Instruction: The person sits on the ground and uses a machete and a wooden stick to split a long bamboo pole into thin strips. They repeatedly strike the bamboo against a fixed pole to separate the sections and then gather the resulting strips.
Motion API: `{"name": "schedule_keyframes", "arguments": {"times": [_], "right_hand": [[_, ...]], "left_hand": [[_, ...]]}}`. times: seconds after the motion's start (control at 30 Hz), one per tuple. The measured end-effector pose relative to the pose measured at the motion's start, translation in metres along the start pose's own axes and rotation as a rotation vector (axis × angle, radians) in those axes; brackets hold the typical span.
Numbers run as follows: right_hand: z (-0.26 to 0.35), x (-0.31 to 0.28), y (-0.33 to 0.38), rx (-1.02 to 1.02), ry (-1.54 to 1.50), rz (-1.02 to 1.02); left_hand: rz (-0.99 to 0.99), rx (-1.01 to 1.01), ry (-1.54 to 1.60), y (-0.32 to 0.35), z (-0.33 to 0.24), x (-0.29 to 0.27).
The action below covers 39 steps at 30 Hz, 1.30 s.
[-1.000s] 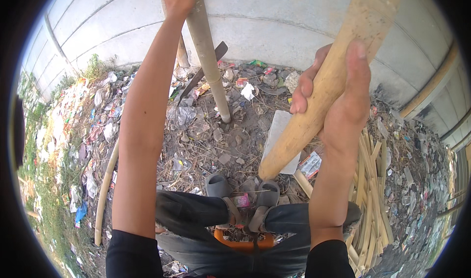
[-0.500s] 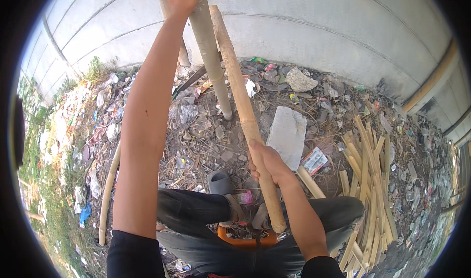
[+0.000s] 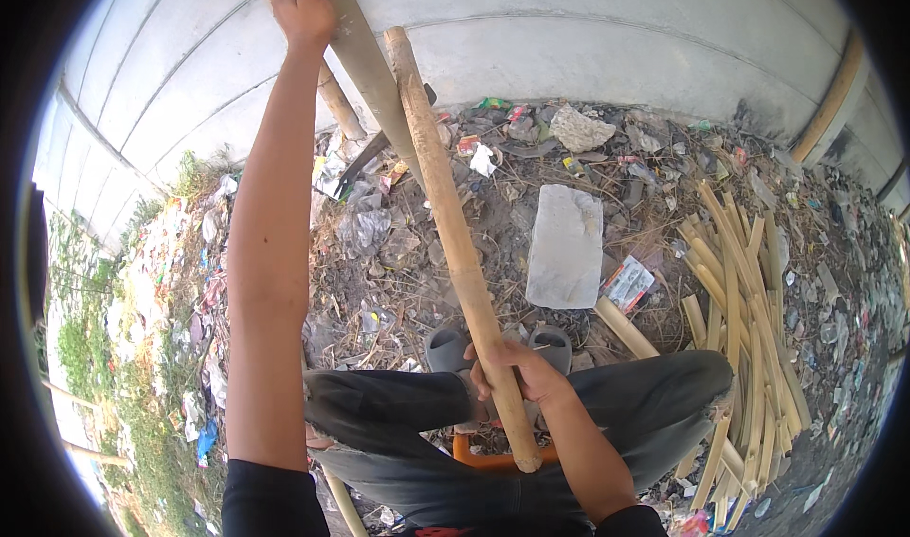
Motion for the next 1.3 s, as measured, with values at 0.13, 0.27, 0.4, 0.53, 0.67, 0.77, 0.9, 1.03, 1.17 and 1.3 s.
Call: {"name": "schedule_keyframes", "arguments": {"times": [0.13, 0.27, 0.4, 0.53, 0.67, 0.77, 0.9, 1.03, 1.17, 1.3], "right_hand": [[-0.036, -0.032, 0.011, 0.092, 0.294, -0.28], [-0.04, -0.059, 0.006, 0.028, 0.676, -0.562], [-0.042, -0.048, 0.007, -0.19, 1.055, -0.952], [-0.061, -0.044, 0.003, -0.232, 1.085, -1.01], [-0.092, -0.04, -0.014, -0.167, 0.876, -0.558], [-0.123, -0.024, -0.019, 0.044, 0.479, -0.169], [-0.116, -0.007, -0.009, 0.013, 0.543, -0.179], [-0.056, -0.009, -0.002, -0.128, 0.678, -0.43], [0.084, 0.017, 0.01, -0.653, 0.54, -0.448], [0.282, 0.139, 0.06, -1.131, 0.541, -0.321]], "left_hand": [[0.029, 0.012, 0.205, -0.014, 0.013, -0.008], [0.02, -0.083, 0.296, 0.001, 0.009, -0.001], [-0.008, -0.041, 0.347, 0.0, 0.008, -0.025], [-0.001, -0.168, 0.302, 0.0, 0.021, -0.075], [0.061, -0.181, 0.469, 0.003, 0.017, -0.114], [0.052, -0.165, 0.478, 0.005, 0.022, -0.137], [0.012, -0.18, 0.468, 0.013, 0.022, -0.164], [-0.116, -0.168, 0.323, 0.02, 0.018, -0.169], [-0.236, -0.065, 0.078, 0.024, -0.008, -0.124], [-0.266, 0.136, -0.088, 0.022, -0.024, -0.089]]}}
Point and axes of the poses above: each hand's wrist, its own y-axis away from the middle knuckle, its own x-axis out of the palm, z = x × y, the point moved 8 cm from there along -y, towards the middle knuckle, and after that the axes turned 10 degrees about y, right-handed, at the moved point
